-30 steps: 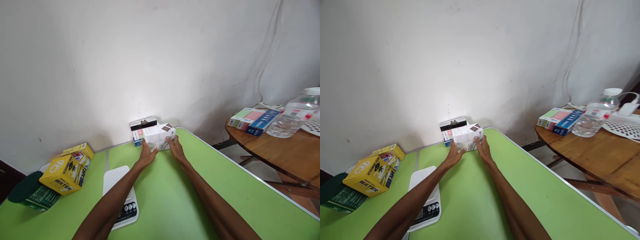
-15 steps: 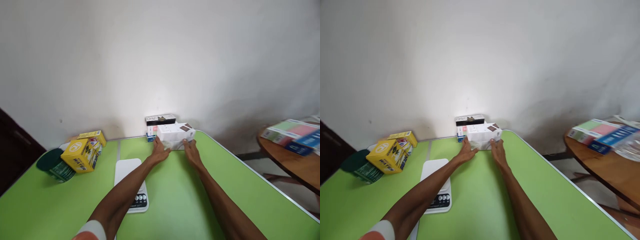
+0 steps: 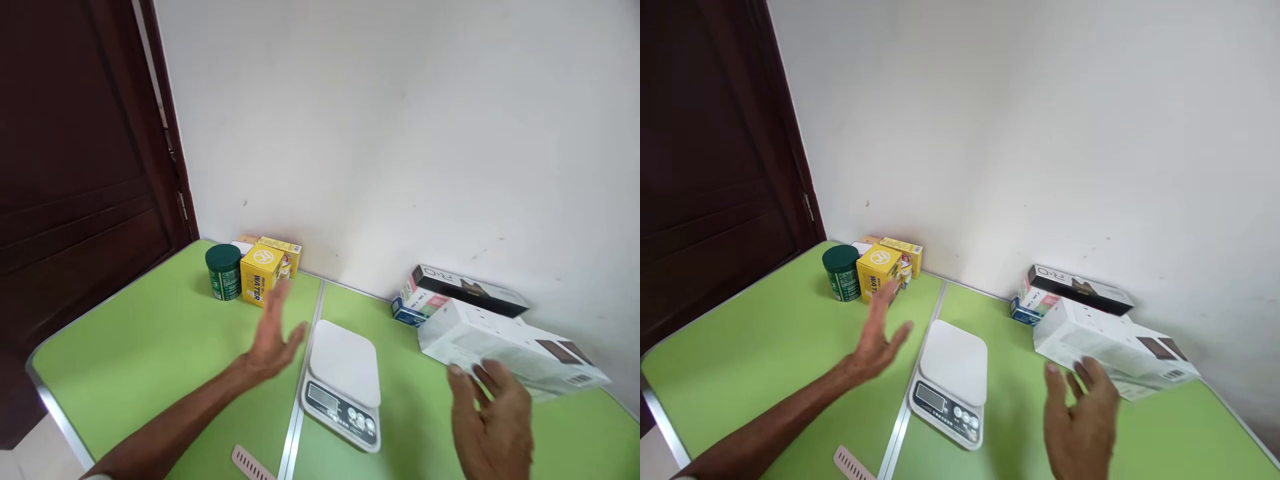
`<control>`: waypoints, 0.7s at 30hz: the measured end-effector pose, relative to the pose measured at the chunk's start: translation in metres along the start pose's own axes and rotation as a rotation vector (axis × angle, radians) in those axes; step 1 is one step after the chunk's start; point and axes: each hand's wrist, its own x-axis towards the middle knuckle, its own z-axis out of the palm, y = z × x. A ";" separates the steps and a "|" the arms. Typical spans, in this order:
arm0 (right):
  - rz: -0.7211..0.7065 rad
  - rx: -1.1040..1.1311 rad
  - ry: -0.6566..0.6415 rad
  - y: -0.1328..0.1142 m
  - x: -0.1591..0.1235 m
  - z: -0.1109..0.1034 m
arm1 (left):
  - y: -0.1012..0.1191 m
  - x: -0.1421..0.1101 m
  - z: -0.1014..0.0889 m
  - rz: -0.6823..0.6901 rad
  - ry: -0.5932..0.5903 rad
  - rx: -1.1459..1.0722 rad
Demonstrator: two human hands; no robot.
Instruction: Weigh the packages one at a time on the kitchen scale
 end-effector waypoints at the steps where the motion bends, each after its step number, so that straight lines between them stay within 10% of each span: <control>1: 0.015 0.082 -0.001 -0.027 0.000 0.016 | -0.014 0.002 -0.022 -0.029 0.174 0.085; 3: -0.020 0.197 -0.144 -0.078 0.000 0.058 | -0.041 0.005 -0.056 -0.083 0.383 0.197; 6: -0.126 0.388 -0.338 -0.132 0.002 0.137 | -0.078 0.002 -0.076 -0.140 0.328 0.194; 12: -0.069 0.572 -0.487 -0.160 0.009 0.266 | -0.141 -0.016 -0.043 -0.313 0.125 0.094; 21: -0.128 0.330 -0.333 -0.161 0.006 0.284 | -0.148 -0.018 -0.036 -0.381 0.096 -0.029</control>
